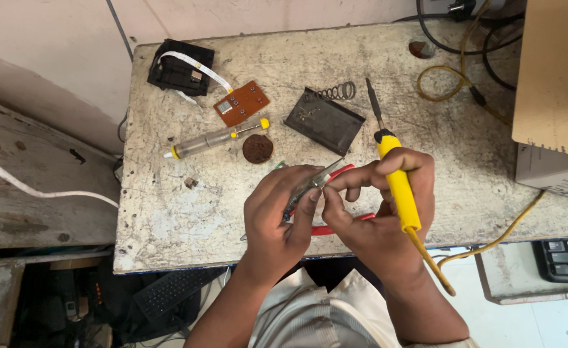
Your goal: The person holds a green circuit board in one hand and a soldering iron in the other, soldering and reworking connections on the board while turning it to reach different sides. They occasionally use pliers and a desoldering pump on the board at the workbench.
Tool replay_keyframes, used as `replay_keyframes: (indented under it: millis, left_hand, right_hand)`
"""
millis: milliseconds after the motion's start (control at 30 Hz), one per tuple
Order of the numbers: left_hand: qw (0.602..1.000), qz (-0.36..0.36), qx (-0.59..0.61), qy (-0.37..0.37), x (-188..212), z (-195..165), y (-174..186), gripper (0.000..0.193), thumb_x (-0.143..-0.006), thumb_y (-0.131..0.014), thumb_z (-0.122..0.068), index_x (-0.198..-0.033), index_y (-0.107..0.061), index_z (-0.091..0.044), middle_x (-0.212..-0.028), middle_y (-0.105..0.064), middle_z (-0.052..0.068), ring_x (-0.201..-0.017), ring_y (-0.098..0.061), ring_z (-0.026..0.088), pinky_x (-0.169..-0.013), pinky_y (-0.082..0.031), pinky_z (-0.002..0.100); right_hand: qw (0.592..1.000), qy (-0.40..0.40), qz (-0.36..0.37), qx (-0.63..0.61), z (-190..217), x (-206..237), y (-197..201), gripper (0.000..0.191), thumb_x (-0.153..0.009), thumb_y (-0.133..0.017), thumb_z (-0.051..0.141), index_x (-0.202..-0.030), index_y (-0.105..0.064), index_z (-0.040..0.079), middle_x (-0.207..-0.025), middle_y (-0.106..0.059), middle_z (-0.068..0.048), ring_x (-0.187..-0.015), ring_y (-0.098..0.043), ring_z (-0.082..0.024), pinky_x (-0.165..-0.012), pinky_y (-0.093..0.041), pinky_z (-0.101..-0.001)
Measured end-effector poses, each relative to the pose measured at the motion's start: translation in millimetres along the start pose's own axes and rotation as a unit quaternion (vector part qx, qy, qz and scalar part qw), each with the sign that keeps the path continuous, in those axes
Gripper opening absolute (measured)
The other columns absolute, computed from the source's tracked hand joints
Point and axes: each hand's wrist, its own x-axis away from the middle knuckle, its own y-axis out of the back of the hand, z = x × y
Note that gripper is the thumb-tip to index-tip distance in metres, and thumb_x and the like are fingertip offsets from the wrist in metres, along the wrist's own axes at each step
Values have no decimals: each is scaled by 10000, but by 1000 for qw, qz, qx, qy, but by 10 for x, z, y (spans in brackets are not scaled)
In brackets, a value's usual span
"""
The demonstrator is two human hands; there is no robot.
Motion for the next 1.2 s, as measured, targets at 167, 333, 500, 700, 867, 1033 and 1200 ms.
replay_keyframes:
  millis: [167, 333, 500, 700, 867, 1033, 1200]
  left_hand:
    - [999, -2, -28, -29, -3, -6, 3, 229, -978, -654, 12, -1207, -662, 4, -1141, -715, 162, -1050, -735, 314, -922, -583, 373]
    - [999, 0, -26, -21, -1, -6, 5, 218, -984, -652, -9, -1201, -666, 4, -1133, -714, 165, -1038, -735, 309, -912, -583, 369]
    - [1000, 3, -5, -3, 10, -10, -4, 208, -992, -653, -20, -1197, -668, 9, -1121, -714, 170, -1004, -744, 296, -875, -588, 355]
    - [1000, 2, -13, -6, 13, -3, 0, 210, -990, -657, -12, -1199, -668, 5, -1129, -715, 166, -1019, -740, 302, -894, -586, 359]
    - [1000, 2, -13, -21, 6, 0, 9, 224, -989, -658, -4, -1212, -663, 2, -1147, -712, 165, -1049, -736, 310, -919, -582, 367]
    - [1000, 2, -19, -9, 7, -2, 2, 212, -980, -663, -5, -1192, -669, 2, -1126, -713, 161, -1019, -737, 304, -893, -581, 361]
    - [996, -6, -66, -53, 6, 0, -5, 217, -970, -665, 19, -1185, -658, -15, -1162, -717, 130, -1036, -730, 296, -900, -576, 371]
  right_hand:
    - [1000, -6, -10, -10, -3, 7, -13, 622, -855, -795, -132, -1231, -341, 68, -940, -676, -94, -807, -671, -99, -741, -504, -215]
    - [1000, -12, -9, -19, -5, 6, -2, 627, -859, -790, -144, -1241, -338, 63, -934, -668, -90, -811, -675, -109, -770, -508, -229]
    - [999, -16, -2, -35, 5, 12, 2, 624, -860, -777, -152, -1248, -338, 65, -963, -657, -103, -840, -703, -120, -737, -516, -216]
    - [999, -15, -1, -35, -1, 15, -8, 628, -864, -777, -151, -1249, -333, 70, -950, -693, -106, -831, -683, -114, -744, -509, -217]
    - [999, -19, 0, -45, -11, 14, -8, 632, -855, -776, -152, -1249, -334, 71, -974, -688, -110, -834, -678, -113, -744, -511, -219]
    - [999, -19, -2, -40, -8, 16, -11, 632, -860, -780, -151, -1252, -337, 72, -937, -683, -107, -830, -679, -110, -746, -506, -219]
    - [999, -21, 0, -33, -5, 13, 5, 631, -847, -769, -153, -1246, -338, 79, -923, -661, -104, -800, -660, -104, -733, -500, -212]
